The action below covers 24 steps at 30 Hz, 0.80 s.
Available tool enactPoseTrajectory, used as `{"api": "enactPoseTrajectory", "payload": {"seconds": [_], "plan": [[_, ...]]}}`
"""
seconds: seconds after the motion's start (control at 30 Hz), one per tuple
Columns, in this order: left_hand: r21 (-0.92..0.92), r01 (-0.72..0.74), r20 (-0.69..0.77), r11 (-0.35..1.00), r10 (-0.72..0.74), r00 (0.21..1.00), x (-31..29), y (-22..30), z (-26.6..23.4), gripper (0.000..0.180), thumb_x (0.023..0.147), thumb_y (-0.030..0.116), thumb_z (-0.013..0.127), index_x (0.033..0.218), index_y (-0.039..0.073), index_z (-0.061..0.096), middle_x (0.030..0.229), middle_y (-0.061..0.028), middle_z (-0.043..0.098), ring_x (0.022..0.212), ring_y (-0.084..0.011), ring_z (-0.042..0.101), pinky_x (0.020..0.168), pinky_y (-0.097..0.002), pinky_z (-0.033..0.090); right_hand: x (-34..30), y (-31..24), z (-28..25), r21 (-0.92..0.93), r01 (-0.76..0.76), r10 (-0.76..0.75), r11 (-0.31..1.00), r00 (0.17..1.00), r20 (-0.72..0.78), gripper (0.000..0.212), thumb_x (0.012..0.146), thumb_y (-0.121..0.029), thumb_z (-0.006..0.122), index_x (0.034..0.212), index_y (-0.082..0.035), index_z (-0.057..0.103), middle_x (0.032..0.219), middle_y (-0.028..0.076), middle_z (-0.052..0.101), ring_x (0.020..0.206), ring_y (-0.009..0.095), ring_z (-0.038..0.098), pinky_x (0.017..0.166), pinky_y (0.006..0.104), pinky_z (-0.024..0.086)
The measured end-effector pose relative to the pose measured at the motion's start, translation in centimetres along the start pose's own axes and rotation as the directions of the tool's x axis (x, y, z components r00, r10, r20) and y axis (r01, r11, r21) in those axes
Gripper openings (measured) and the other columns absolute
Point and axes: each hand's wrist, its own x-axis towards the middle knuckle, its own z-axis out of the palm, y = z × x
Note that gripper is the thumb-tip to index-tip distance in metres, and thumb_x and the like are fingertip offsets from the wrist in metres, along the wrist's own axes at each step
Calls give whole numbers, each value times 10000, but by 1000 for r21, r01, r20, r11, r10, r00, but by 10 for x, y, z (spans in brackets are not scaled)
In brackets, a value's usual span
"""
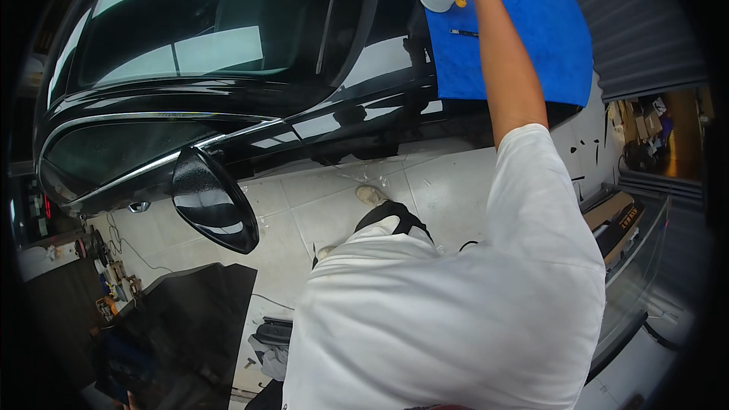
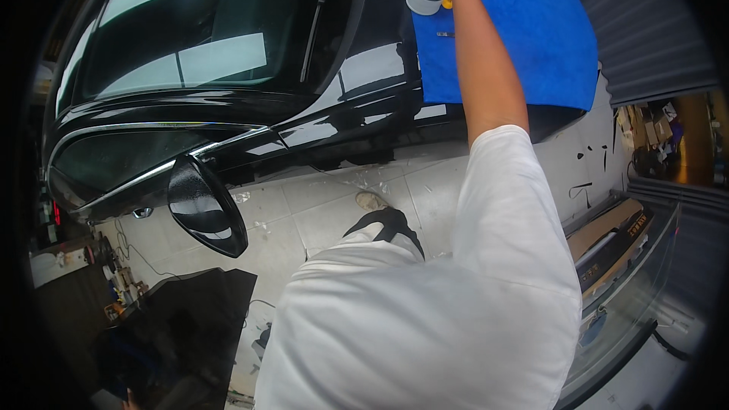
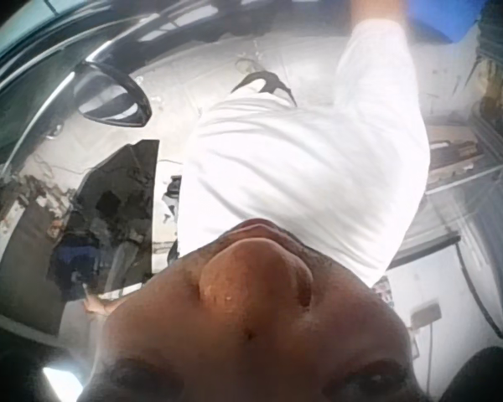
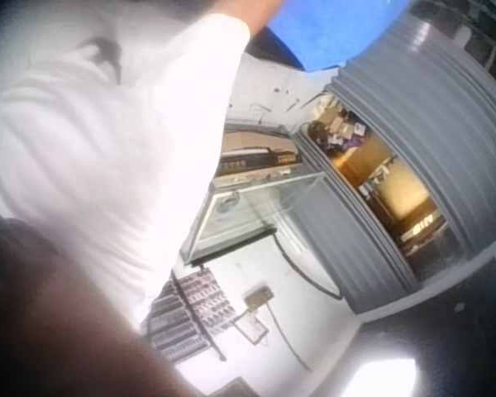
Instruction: The person measures and cuts a piece of tint film on a glass surface using a ruler and utility knife. They then spray the car window with a liquid solution and apply the cut film to the glass, smoothing it out by hand and trimming the edges with a blade.
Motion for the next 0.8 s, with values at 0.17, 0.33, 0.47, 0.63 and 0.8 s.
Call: {"api": "enactPoseTrajectory", "payload": {"seconds": [0.17,0.33,0.47,0.63,0.8], "plan": [[-6,23,28,1000,-23,999,-2,0,2,318,975,278,790,1056,-28,764,933,1,707,871,-89,591,823,-273,468,-54,48,-94,42,-28,24,999,996,83,516,1000,-202,717,1434,42,583,1361,181,702,1195,310,701,1024,405,534],[-11,46,-5,999,-46,999,27,-76,-71,309,980,276,786,1054,-23,765,930,7,699,878,-82,593,830,-264,466,-127,117,-137,-677,283,36,679,909,415,381,975,-269,720,1318,-104,721,1316,144,720,1256,325,660,1026,428,532],[5,101,-58,995,-100,993,66,-115,-161,301,983,274,783,1053,-19,765,929,12,693,883,-76,594,836,-256,465,-157,176,-177,-784,391,102,482,864,493,292,957,-307,731,1161,-109,793,1133,136,768,1093,352,707,922,473,571],[40,140,-98,989,-136,986,70,-150,-184,346,951,348,821,1110,42,784,971,-7,742,920,-104,676,906,-259,491,-129,175,-191,-735,515,52,441,803,594,349,1052,-348,653,1112,-18,751,1056,176,765,944,345,726,836,446,568],[47,94,-148,994,-87,985,68,-131,-258,422,994,361,743,1278,49,770,1218,-80,763,1149,-163,693,1072,-284,459,-207,54,-158,-229,-197,270,953,896,352,426,1142,-311,538,1358,51,602,843,48,607,720,106,562,647,269,479]]}}
